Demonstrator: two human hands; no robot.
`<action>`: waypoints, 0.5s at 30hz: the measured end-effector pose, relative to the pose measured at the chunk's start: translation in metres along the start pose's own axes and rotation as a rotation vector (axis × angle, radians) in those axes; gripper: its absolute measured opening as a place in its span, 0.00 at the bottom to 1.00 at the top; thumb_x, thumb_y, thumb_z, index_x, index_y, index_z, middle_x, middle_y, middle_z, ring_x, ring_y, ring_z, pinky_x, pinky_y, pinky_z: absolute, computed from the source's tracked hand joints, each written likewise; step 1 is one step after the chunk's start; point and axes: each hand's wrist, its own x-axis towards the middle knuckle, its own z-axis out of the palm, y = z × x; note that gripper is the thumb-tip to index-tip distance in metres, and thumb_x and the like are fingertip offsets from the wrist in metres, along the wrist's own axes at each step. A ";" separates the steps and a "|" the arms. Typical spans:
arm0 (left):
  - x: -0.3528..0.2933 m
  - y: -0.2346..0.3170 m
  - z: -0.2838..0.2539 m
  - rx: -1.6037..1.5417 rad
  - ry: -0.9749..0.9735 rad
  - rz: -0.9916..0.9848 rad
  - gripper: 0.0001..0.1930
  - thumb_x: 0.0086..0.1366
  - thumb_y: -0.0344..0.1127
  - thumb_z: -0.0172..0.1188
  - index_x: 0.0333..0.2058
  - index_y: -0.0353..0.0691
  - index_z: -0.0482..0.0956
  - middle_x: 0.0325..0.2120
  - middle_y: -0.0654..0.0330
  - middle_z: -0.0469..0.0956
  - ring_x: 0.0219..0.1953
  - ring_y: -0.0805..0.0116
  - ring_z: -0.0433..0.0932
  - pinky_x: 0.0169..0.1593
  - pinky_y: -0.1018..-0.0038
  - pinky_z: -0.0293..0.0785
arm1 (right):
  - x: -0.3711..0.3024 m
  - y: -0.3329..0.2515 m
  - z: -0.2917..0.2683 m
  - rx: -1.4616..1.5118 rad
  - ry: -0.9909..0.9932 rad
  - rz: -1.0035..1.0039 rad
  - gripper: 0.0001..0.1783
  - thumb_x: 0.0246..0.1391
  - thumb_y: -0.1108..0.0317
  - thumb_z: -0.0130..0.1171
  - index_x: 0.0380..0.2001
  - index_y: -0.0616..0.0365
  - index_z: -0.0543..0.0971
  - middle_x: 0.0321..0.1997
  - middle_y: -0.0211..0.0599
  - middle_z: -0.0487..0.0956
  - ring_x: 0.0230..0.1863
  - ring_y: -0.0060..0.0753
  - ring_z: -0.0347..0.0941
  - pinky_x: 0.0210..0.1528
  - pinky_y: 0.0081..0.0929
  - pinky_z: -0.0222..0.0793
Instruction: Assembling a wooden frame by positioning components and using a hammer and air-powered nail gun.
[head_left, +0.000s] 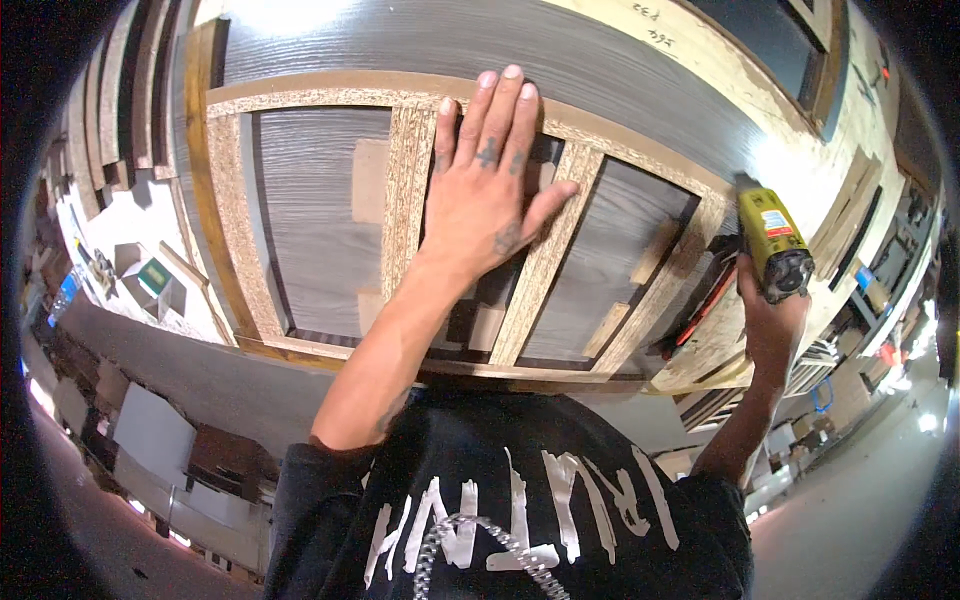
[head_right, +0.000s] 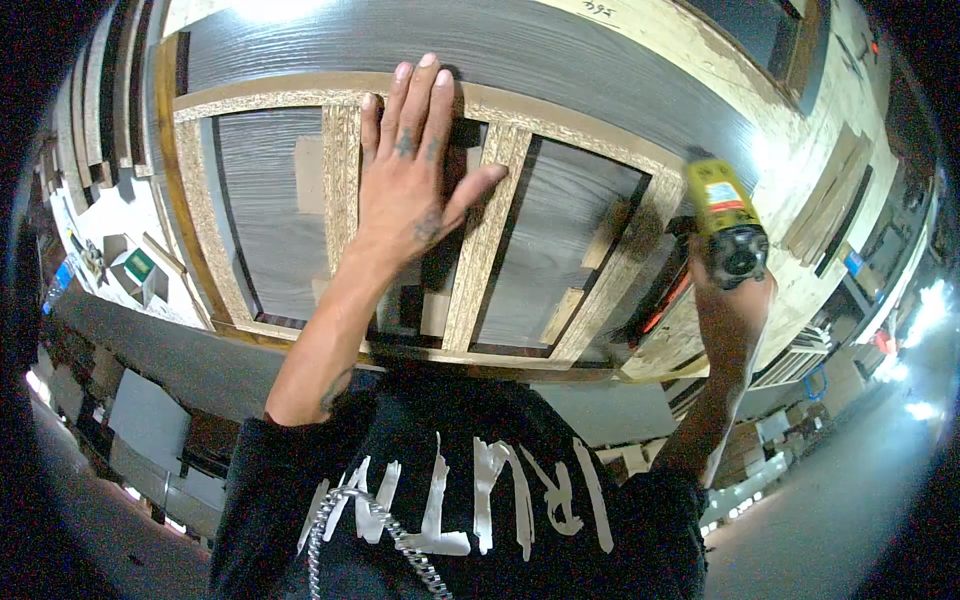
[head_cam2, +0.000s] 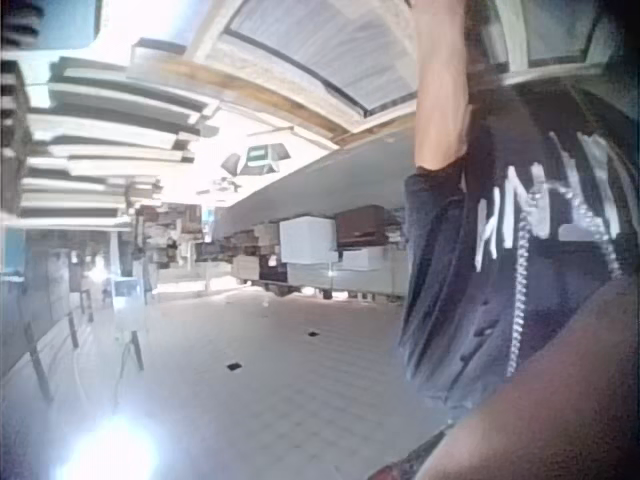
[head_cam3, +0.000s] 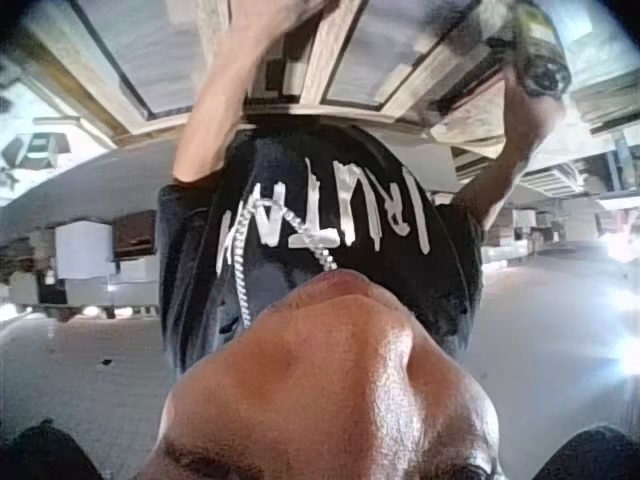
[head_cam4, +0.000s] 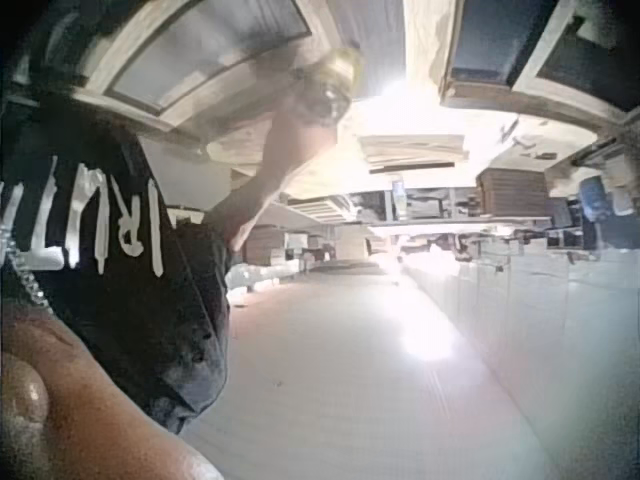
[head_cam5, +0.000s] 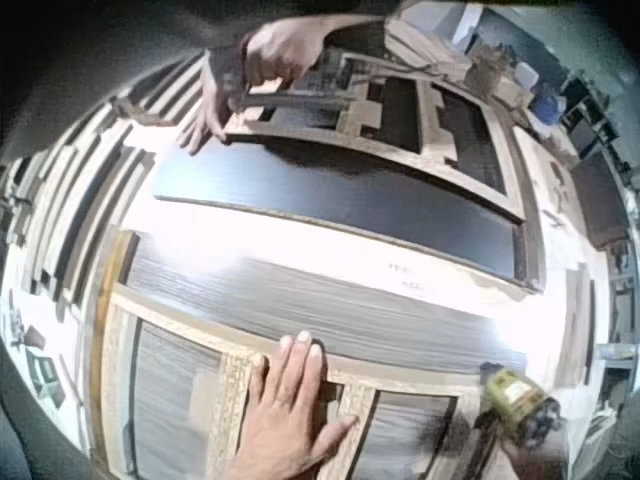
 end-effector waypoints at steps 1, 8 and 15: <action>-0.003 0.000 -0.010 -0.057 -0.006 -0.009 0.36 0.65 0.50 0.57 0.65 0.38 0.57 0.68 0.52 0.53 0.71 0.52 0.49 0.70 0.52 0.43 | -0.004 0.012 0.001 0.016 0.040 0.104 0.25 0.50 0.57 0.69 0.42 0.70 0.78 0.37 0.45 0.82 0.38 0.36 0.79 0.42 0.33 0.73; -0.120 -0.048 -0.069 -0.042 0.199 -0.249 0.19 0.66 0.32 0.54 0.54 0.31 0.73 0.59 0.45 0.66 0.61 0.49 0.65 0.63 0.60 0.64 | -0.007 0.200 0.060 0.124 0.381 0.186 0.25 0.50 0.53 0.66 0.41 0.66 0.79 0.29 0.49 0.81 0.33 0.48 0.78 0.40 0.40 0.71; -0.224 -0.129 -0.092 0.345 0.336 -0.559 0.30 0.65 0.37 0.56 0.61 0.25 0.61 0.62 0.35 0.58 0.64 0.38 0.56 0.66 0.54 0.53 | -0.032 0.233 0.109 0.001 0.568 -0.083 0.24 0.53 0.61 0.62 0.51 0.63 0.76 0.44 0.54 0.76 0.43 0.56 0.74 0.47 0.45 0.70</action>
